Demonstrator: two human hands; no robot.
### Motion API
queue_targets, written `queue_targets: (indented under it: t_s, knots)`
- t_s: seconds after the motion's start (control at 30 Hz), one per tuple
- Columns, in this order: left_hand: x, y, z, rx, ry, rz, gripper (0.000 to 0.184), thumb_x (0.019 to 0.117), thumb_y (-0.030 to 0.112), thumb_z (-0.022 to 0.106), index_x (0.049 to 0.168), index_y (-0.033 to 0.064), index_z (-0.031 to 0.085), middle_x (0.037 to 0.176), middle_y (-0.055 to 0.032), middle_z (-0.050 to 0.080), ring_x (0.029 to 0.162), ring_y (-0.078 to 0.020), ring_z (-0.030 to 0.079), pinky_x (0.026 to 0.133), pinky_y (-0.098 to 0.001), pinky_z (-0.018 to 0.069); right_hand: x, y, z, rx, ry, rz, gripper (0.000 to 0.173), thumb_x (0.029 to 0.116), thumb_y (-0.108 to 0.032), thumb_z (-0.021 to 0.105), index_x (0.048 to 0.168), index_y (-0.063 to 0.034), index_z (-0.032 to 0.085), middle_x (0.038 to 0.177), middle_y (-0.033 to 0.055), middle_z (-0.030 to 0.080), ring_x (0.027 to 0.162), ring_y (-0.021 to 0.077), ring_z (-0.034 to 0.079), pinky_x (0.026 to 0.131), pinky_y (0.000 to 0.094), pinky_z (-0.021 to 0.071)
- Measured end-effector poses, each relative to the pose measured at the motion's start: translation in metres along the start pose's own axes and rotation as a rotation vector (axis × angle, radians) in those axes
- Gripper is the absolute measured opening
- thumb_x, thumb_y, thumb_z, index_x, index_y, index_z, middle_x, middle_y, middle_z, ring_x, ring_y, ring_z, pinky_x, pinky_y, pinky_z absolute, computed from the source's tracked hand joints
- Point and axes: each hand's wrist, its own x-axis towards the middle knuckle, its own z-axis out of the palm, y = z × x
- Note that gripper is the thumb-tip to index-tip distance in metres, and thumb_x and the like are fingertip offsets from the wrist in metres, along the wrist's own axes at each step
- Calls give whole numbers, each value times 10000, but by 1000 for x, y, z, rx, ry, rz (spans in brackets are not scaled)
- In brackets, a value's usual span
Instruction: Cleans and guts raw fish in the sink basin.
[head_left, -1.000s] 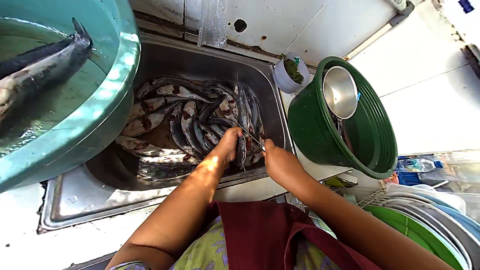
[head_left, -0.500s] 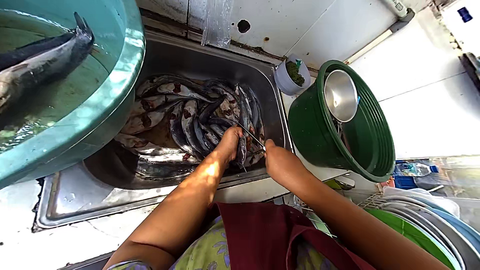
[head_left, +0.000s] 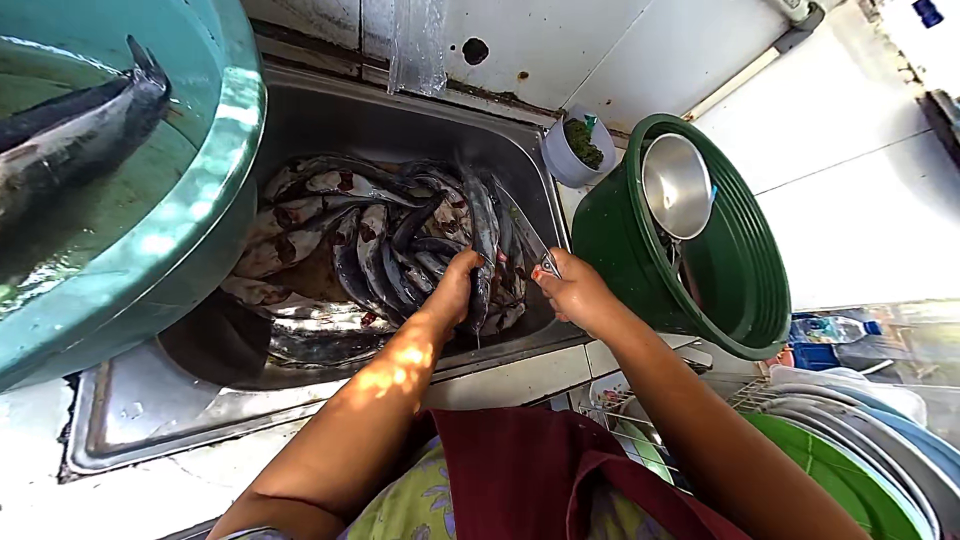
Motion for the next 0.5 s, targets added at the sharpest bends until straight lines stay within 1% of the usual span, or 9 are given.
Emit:
queue_targets:
  t_s: [0.03,0.07,0.13,0.2,0.27,0.3,0.37,0.43,0.5]
  knots:
    - [1,1,0,9,6,2,287,942,248,335,1045,201,599,741,30,568,575,-58,521,519,-206,434,-2,2,1,-23,11,0,164,1092,-209,505,1111,-50,537,738,79,497,542,173,490,535,354,473]
    - [2,1,0,27,18,2,285,931,224,336,1058,198,590,754,29,577,579,-60,528,520,-209,441,-4,2,2,-82,27,-11,165,1085,-205,516,1095,-43,549,755,96,528,579,196,527,566,385,490]
    - [3,1,-2,63,36,3,296,913,189,347,1104,193,572,790,24,586,597,-68,535,530,-222,452,-7,-1,6,-212,51,-49,175,1070,-189,543,1091,-20,580,844,147,598,749,275,606,700,487,516]
    - [4,0,-3,92,59,7,316,894,195,379,1150,197,564,788,21,590,594,-70,543,528,-228,460,-9,-3,10,-329,60,-56,180,1064,-195,550,1116,-27,586,897,165,636,866,322,651,781,539,531]
    - [5,0,-4,109,64,10,300,925,218,379,1166,202,557,798,22,584,598,-66,537,533,-224,456,-10,-4,12,-413,65,-27,208,1066,-221,545,1182,-54,587,920,169,670,907,344,684,794,559,549]
    - [7,1,-4,115,67,7,293,946,211,369,1175,188,551,815,15,586,605,-69,539,536,-224,457,-10,-4,13,-450,66,-13,215,1069,-230,538,1199,-65,584,917,164,676,906,344,690,787,559,552]
    - [14,2,-3,109,64,4,302,959,151,347,1196,121,533,873,-16,586,642,-91,544,555,-241,458,-11,-3,14,-517,67,-3,216,1073,-234,525,1205,-70,576,911,157,682,909,346,698,783,551,555]
    - [18,2,-4,121,41,20,308,949,117,340,1189,94,532,842,-20,580,624,-93,533,542,-246,451,-13,-2,15,-554,57,5,227,1073,-224,516,1221,-57,560,927,172,682,934,357,701,800,550,558]
    - [19,-1,-4,139,5,33,344,934,102,357,1227,87,536,836,-22,581,623,-94,532,535,-247,446,-17,-6,20,-589,39,55,260,1079,-224,499,1268,-47,526,968,185,684,976,365,704,833,544,563]
